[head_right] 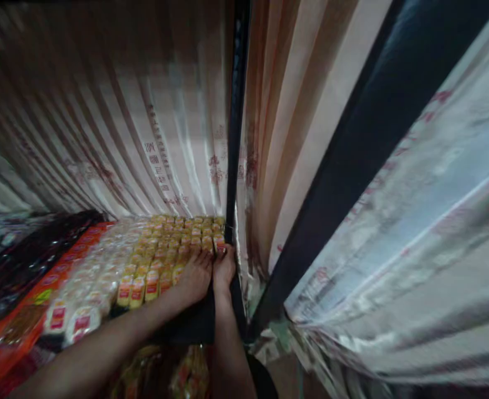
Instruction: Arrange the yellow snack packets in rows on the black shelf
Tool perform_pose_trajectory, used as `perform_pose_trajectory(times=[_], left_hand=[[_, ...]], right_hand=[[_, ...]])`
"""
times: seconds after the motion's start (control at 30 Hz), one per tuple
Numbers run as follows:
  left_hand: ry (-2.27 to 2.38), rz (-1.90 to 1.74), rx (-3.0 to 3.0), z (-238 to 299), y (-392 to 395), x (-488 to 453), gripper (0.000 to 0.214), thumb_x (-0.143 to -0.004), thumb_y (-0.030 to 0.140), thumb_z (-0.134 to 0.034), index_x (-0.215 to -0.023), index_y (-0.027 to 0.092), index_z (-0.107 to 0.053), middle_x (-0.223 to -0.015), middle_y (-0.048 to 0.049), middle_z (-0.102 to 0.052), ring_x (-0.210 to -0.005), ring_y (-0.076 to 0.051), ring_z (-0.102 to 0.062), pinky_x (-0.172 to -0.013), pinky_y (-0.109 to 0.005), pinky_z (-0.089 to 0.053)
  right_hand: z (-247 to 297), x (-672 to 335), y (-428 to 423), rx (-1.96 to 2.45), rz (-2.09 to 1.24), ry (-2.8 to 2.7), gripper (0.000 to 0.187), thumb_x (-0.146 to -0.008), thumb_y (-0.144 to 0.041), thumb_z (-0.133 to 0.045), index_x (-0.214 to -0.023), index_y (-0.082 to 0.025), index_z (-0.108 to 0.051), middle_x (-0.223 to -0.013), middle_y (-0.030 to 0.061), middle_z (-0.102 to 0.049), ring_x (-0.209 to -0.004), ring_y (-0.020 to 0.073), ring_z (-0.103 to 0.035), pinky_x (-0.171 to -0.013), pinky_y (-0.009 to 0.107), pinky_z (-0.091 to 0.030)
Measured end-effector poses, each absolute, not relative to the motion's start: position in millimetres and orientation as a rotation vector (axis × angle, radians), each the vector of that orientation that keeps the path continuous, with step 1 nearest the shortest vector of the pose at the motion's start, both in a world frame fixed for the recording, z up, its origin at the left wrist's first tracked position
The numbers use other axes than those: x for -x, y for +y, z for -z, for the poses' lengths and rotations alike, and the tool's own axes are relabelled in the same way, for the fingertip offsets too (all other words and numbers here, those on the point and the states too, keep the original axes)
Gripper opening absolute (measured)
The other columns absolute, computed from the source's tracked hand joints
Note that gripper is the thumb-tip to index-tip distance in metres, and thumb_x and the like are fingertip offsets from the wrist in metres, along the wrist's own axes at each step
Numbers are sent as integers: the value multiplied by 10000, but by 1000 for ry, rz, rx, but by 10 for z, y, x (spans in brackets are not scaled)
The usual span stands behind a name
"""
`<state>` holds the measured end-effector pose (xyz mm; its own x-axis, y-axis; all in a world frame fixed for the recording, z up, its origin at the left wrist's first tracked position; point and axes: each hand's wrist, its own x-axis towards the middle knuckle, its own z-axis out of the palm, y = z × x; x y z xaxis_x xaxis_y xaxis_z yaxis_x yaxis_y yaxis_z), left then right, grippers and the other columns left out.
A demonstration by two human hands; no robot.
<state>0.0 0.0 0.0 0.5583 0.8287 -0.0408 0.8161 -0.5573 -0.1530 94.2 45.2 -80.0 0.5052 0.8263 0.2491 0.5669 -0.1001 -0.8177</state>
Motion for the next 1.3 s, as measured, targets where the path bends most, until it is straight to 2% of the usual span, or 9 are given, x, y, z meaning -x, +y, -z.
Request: perform_pose_trajectory(times=[0.13, 0.3, 0.47, 0.67, 0.77, 0.87, 1.03, 1.2, 1.3], left_hand=[[-1386, -134, 2676, 13, -15, -3, 478, -855, 154, -308, -1293, 6, -429, -1313, -184, -492, -1274, -256, -376, -1098, -445, -179], [-1390, -167, 2703, -42, -15, -9, 502, -827, 176, -347, -1283, -13, -436, -1300, -201, -497, -1265, -286, -377, -1090, -475, -170], [-1387, -189, 2711, -44, -10, -24, 528, -808, 176, -375, -1294, -25, -418, -1282, -221, -506, -1263, -297, -377, -1084, -486, -170], [-1406, -138, 2711, -7, -14, -3, 551, -812, 167, -372, -1322, -43, -370, -1315, -237, -467, -1271, -300, -367, -1090, -495, -149], [-1408, -130, 2738, -37, -15, 7, 525, -812, 167, -371, -1303, -14, -414, -1326, -219, -462, -1270, -294, -369, -1094, -491, -140], [-1404, -131, 2750, -68, -16, 9, 484, -820, 173, -364, -1260, 3, -472, -1323, -214, -467, -1272, -287, -365, -1096, -494, -130], [-1388, -147, 2753, -93, -43, 3, 486, -802, 176, -404, -1249, 1, -487, -1327, -222, -459, -1278, -291, -353, -1100, -487, -120], [-1392, -155, 2760, -117, -77, 7, 457, -826, 165, -365, -1225, 0, -512, -1331, -221, -456, -1282, -280, -357, -1103, -470, -137], [-1402, -128, 2748, -99, -77, 11, 461, -825, 168, -368, -1240, 20, -503, -1325, -209, -470, -1269, -274, -377, -1096, -477, -157]], right_hand=[[820, -897, 443, 1825, -332, -1150, 346, -857, -337, -360, -1076, -126, -524, -990, 126, -651, -882, 227, -621, -732, 309, -452], [821, -909, 444, 1736, -271, -1231, 472, -873, -285, -337, -1305, -108, -412, -1240, 140, -557, -1089, 201, -554, -883, 303, -437], [888, -934, 478, 1776, -304, -1339, 458, -888, -282, -313, -1284, -126, -482, -1255, 119, -549, -1157, 194, -506, -967, 307, -395], [987, -915, 511, 1818, -271, -1453, 492, -888, -250, -293, -1326, -66, -418, -1320, 152, -485, -1293, 225, -361, -1012, 333, -356], [1017, -909, 513, 1808, -230, -1457, 514, -881, -247, -286, -1340, -38, -384, -1332, 159, -473, -1294, 223, -357, -1037, 338, -331], [1045, -919, 528, 1797, -184, -1414, 531, -874, -256, -288, -1366, -63, -345, -1356, 143, -449, -1292, 212, -361, -1052, 346, -319], [1062, -937, 529, 1761, -164, -1512, 529, -861, -215, -285, -1356, -39, -353, -1373, 156, -429, -1302, 202, -352, -1056, 344, -314], [995, -911, 453, 1837, -207, -1570, 549, -858, -185, -275, -1394, -70, -291, -1416, 119, -379, -1328, 179, -311, -1057, 310, -299], [953, -905, 438, 1857, -238, -1537, 574, -850, -176, -280, -1407, -44, -245, -1437, 134, -337, -1343, 195, -281, -1061, 325, -293]])
